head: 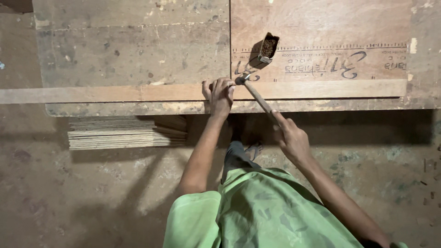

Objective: The person hammers a series of nails into a thin wooden strip positioned on a piece of plywood.

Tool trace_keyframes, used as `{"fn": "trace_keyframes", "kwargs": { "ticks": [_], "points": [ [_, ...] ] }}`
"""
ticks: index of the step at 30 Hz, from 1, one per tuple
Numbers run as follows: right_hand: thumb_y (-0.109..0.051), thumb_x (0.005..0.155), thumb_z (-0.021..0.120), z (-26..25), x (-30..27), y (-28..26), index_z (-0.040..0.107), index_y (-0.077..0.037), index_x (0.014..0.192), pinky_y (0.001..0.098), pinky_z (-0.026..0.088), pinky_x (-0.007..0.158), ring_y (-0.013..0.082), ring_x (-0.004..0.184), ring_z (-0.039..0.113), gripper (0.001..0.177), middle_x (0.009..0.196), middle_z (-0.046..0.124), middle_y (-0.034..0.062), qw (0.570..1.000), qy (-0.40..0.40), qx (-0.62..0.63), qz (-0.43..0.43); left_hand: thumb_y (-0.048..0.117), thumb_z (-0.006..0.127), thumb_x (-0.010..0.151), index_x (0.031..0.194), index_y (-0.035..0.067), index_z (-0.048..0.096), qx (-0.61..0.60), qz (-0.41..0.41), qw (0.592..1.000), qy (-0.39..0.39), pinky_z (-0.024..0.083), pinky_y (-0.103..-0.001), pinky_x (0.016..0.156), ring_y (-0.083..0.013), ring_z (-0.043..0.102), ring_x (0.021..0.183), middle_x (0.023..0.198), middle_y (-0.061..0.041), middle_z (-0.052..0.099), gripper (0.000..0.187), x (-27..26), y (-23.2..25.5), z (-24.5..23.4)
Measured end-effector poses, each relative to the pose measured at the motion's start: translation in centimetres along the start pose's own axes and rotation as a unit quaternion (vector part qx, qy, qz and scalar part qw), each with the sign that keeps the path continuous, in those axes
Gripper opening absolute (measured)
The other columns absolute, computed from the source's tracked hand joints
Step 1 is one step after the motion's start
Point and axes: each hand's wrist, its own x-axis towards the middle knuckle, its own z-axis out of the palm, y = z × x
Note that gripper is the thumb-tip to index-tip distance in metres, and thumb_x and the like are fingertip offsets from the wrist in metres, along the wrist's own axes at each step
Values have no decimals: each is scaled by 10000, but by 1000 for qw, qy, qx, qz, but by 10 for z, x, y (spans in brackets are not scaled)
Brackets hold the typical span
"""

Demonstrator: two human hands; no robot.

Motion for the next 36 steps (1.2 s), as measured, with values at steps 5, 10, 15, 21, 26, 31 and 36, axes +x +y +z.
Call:
{"fn": "trace_keyframes", "kwargs": {
  "ticks": [5,10,15,21,26,31,36],
  "points": [
    [-135,942,629,2,8,-3,430,-271,1543,490,552,599,396,687,677,647,988,671,197,993,-62,-88,38,68,628,870,1081,188,679,63,-13,998,-20,185,-550,1225,-209,590,1199,1165,13,666,248,-3,-5,10],
    [-96,890,595,1,10,-6,418,-252,1548,495,552,601,394,720,684,699,991,697,163,999,-17,-32,-17,126,671,854,1077,162,665,58,-13,998,-17,180,-569,1209,-225,583,1179,1146,-7,657,226,-5,-12,13],
    [-111,931,619,-8,14,-13,445,-264,1525,484,570,615,385,716,702,638,1034,694,173,997,-40,-48,41,198,685,943,1090,196,684,31,-16,999,-28,162,-590,1201,-218,579,1229,1178,6,658,147,-2,-14,17],
    [-67,967,576,-14,-1,-10,420,-226,1548,452,575,689,357,789,671,622,1021,628,164,984,76,140,-85,228,634,921,1224,179,673,89,-30,995,-45,84,-671,1157,-267,507,1259,1292,-60,602,309,0,-30,6],
    [-80,972,692,12,12,-2,455,-258,1529,486,532,617,378,708,651,631,996,667,175,992,-49,-119,11,250,645,854,1184,147,677,197,-20,978,-64,133,-646,1166,-298,498,1273,1253,-72,611,347,-4,-31,-7],
    [16,872,545,11,-9,33,440,-284,1499,442,599,710,317,810,713,703,1043,674,161,988,77,114,-72,295,648,939,1095,172,686,122,-39,991,-43,156,-617,1198,-274,509,1238,1180,-39,624,202,3,-27,-8],
    [-44,926,607,30,-2,38,406,-297,1529,458,529,625,336,725,650,685,975,657,138,997,14,72,-6,297,652,932,1101,174,685,106,-30,993,-31,165,-598,1192,-272,509,1232,1189,-37,628,212,3,-20,-13]
  ]
}}
